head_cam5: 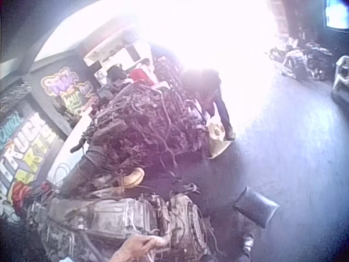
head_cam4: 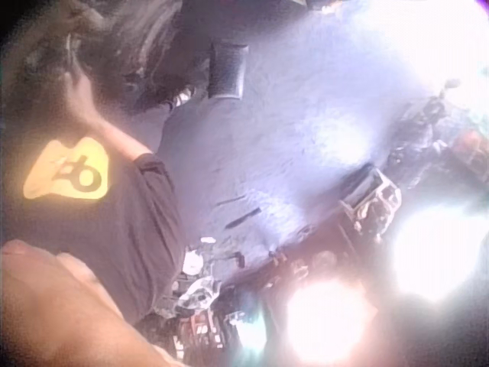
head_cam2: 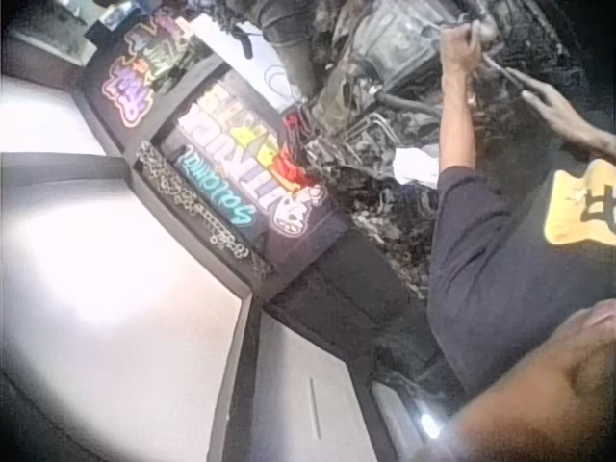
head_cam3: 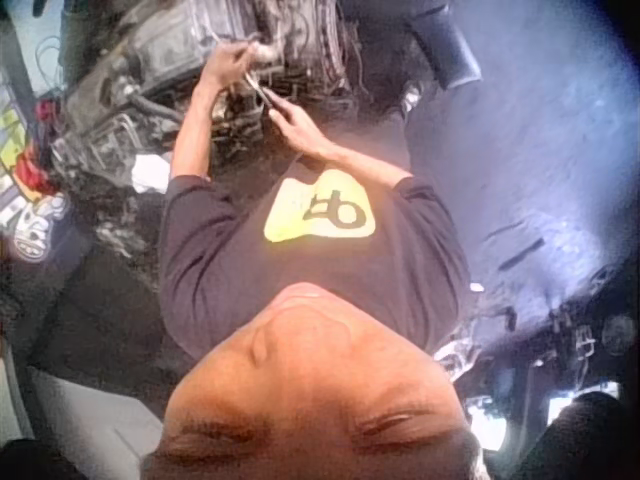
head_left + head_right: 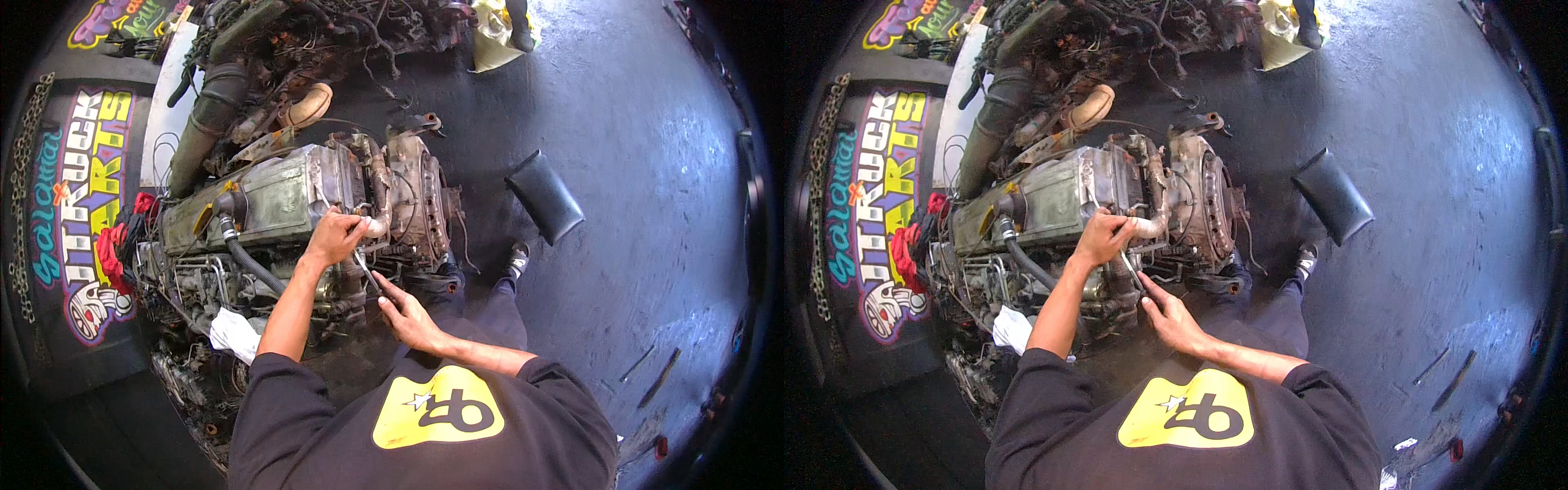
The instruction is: The person cuts a metal pipe with large bolt cutters and subsequently uses a screwdriver and a brush on an engine component.
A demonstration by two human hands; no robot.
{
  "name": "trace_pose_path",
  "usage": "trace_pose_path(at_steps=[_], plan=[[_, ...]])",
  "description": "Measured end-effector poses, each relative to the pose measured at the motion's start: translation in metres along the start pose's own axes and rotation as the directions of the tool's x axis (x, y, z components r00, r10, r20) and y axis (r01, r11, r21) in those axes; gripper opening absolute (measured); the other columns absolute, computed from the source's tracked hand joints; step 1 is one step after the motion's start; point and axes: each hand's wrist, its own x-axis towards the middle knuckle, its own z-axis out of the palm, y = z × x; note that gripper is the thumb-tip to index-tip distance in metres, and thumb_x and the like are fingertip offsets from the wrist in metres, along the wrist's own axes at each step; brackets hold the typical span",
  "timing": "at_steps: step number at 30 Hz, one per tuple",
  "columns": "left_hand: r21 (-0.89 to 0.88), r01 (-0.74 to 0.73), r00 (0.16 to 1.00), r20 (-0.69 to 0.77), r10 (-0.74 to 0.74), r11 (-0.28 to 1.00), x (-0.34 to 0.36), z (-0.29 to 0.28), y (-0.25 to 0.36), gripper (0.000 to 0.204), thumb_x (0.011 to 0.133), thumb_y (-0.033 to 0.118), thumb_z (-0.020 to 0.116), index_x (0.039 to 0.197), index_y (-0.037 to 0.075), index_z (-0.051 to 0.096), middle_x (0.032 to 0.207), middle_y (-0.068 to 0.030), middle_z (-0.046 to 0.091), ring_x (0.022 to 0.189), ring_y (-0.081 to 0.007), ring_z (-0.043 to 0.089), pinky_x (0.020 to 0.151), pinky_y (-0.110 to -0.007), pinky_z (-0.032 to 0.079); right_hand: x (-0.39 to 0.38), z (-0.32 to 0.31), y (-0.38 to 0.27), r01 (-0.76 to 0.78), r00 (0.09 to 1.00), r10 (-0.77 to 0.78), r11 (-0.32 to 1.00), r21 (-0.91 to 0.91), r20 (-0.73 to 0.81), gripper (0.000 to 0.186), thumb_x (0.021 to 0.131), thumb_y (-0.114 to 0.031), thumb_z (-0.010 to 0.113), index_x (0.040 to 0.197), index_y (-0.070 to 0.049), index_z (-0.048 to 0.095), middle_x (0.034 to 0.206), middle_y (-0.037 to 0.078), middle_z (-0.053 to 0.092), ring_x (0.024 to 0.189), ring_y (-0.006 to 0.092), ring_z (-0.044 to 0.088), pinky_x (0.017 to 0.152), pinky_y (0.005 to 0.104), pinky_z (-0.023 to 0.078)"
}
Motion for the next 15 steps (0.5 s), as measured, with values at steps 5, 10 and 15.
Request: trace_pose_path(at_steps=[5,10,15], plan=[[0.007,-0.034,0.999,-0.031,0.034,0.999,0.014,-0.017,-0.033,0.041,0.102,0.03,0.058,0.073,0.005,0.071,0.062,-0.0169,0.063,0.062,-0.0374,0.06,0.076,-0.045,0.043,-0.004,0.025,0.011,0.185,0.974,-0.206,0.962,-0.199,-0.094,0.057,0.111,-0.018,0.045,0.165,-0.014,0.028,0.068,-0.004,0.042,0.056,0.0058,0.038,0.051,0.0259,0.039],[0.002,-0.091,0.996,-0.003,0.091,0.996,0.017,-0.015,-0.048,0.042,0.102,0.028,0.059,0.068,0.003,0.065,0.06,-0.0182,0.056,0.058,-0.0373,0.054,0.072,-0.041,0.043,-0.004,0.032,-0.007,-0.09,0.995,0.094,0.991,0.098,-0.039,0.054,0.11,-0.017,0.044,0.163,-0.012,0.031,0.108,0.011,0.066,0.09,0.0181,0.063,0.081,0.0303,0.051],[0.096,-0.054,0.998,-0.029,0.057,0.994,0.031,-0.03,-0.057,0.041,0.101,0.028,0.059,0.07,0.004,0.068,0.061,-0.0192,0.058,0.059,-0.0378,0.055,0.073,-0.042,0.043,0.026,0.041,-0.001,-0.065,0.996,0.074,0.982,0.175,-0.046,0.054,0.111,-0.019,0.043,0.164,-0.021,0.032,0.065,-0.005,0.047,0.049,0.0048,0.039,0.046,0.0232,0.037]])
